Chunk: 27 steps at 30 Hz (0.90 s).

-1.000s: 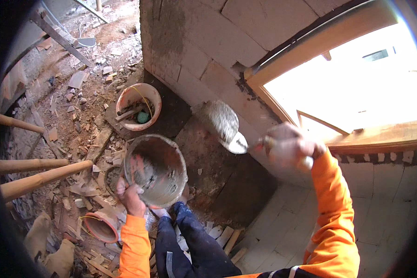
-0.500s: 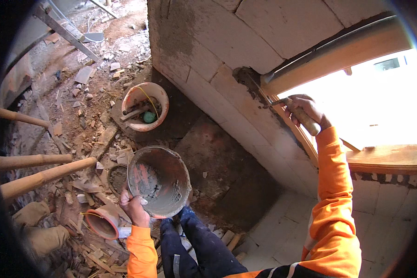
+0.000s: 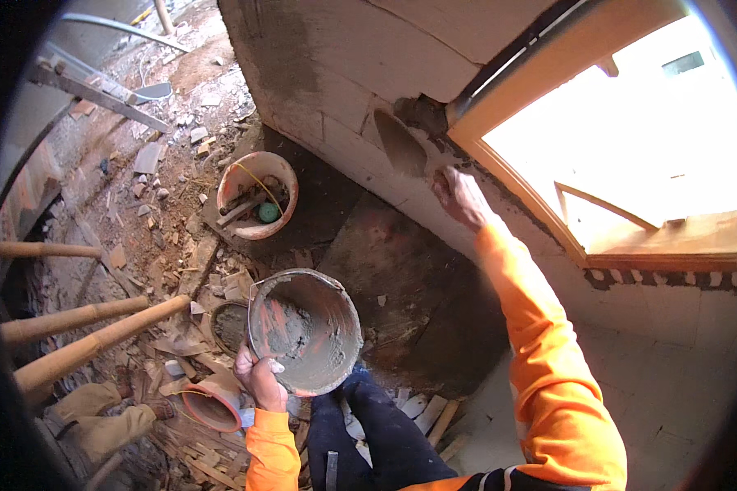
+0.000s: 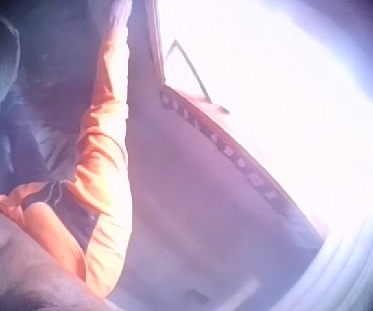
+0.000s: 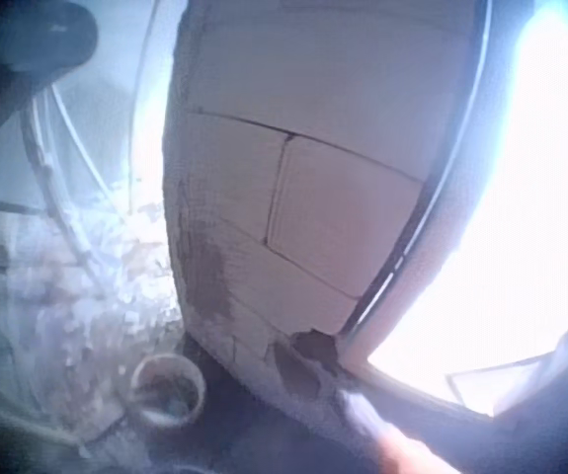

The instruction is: The person applies mortar to the edges of a window frame and the adjacent masonry wall using a trowel.

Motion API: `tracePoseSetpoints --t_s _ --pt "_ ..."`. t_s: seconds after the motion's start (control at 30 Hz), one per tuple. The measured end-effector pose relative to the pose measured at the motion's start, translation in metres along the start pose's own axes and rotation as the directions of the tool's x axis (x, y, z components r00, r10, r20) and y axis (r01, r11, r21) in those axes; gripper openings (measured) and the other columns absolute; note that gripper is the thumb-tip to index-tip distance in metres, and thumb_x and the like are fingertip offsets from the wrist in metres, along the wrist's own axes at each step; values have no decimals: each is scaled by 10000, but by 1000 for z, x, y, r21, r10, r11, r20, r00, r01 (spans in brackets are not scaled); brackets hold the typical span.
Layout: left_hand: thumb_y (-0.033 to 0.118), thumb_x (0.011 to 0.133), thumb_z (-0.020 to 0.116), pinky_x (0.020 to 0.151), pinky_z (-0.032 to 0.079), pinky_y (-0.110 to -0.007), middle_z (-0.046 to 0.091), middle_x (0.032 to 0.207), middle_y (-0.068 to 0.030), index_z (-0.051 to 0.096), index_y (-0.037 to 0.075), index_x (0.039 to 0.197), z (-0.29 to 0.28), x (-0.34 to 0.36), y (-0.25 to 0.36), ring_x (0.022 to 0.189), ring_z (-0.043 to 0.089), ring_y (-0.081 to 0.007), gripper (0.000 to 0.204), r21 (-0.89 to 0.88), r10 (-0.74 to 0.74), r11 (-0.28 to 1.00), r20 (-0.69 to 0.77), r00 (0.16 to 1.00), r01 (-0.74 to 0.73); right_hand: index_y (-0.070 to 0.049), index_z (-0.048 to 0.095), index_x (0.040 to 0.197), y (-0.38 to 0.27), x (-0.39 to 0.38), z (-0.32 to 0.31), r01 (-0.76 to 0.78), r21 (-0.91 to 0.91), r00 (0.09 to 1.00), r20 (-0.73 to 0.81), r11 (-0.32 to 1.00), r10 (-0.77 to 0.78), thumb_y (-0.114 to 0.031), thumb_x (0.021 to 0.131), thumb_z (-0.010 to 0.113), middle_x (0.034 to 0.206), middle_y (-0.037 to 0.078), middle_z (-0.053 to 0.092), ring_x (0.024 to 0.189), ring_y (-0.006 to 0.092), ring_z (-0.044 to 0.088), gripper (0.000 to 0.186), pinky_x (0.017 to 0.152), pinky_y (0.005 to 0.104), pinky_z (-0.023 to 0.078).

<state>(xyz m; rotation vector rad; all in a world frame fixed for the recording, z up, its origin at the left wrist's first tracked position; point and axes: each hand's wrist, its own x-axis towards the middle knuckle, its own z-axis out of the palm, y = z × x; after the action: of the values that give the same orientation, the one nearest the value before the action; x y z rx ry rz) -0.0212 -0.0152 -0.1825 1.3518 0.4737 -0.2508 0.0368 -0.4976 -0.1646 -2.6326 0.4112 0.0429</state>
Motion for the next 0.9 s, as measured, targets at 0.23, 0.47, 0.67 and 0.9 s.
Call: tracePoseSetpoints --t_s 0.23,0.47,0.67,0.9 --pt "-102 607 431 786 478 -230 667 1079 -79 624 -56 1125 -13 -7 3 936 612 -133 555 -34 9 999 114 993 -5 24 572 1016 13 -27 9 63 27 969 -240 998 -55 -173 925 554 950 234 672 909 410 646 218 792 447 518" --pt "-100 582 428 849 474 -235 662 1100 -85 607 -71 1139 -26 -6 -7 959 617 -151 585 27 -26 999 83 996 24 10 553 1067 12 -54 9 -57 201 962 -251 978 107 -179 934 566 938 246 663 895 411 647 231 767 424 518" --pt "-96 584 434 829 477 -232 669 1075 -85 620 -67 1108 -28 -9 -8 947 617 -150 557 -1 -8 1000 102 995 9 -3 555 1047 6 -75 3 -77 135 949 -295 988 114 -177 915 590 885 227 645 825 409 637 221 723 438 508" --pt "-95 591 449 692 471 -206 673 1020 -80 630 -51 1037 -34 -18 0 848 609 -127 483 -51 -19 998 45 999 21 -49 563 1067 -13 -100 -10 -181 -133 931 -341 974 126 -203 872 620 940 171 630 874 359 631 255 754 429 504"
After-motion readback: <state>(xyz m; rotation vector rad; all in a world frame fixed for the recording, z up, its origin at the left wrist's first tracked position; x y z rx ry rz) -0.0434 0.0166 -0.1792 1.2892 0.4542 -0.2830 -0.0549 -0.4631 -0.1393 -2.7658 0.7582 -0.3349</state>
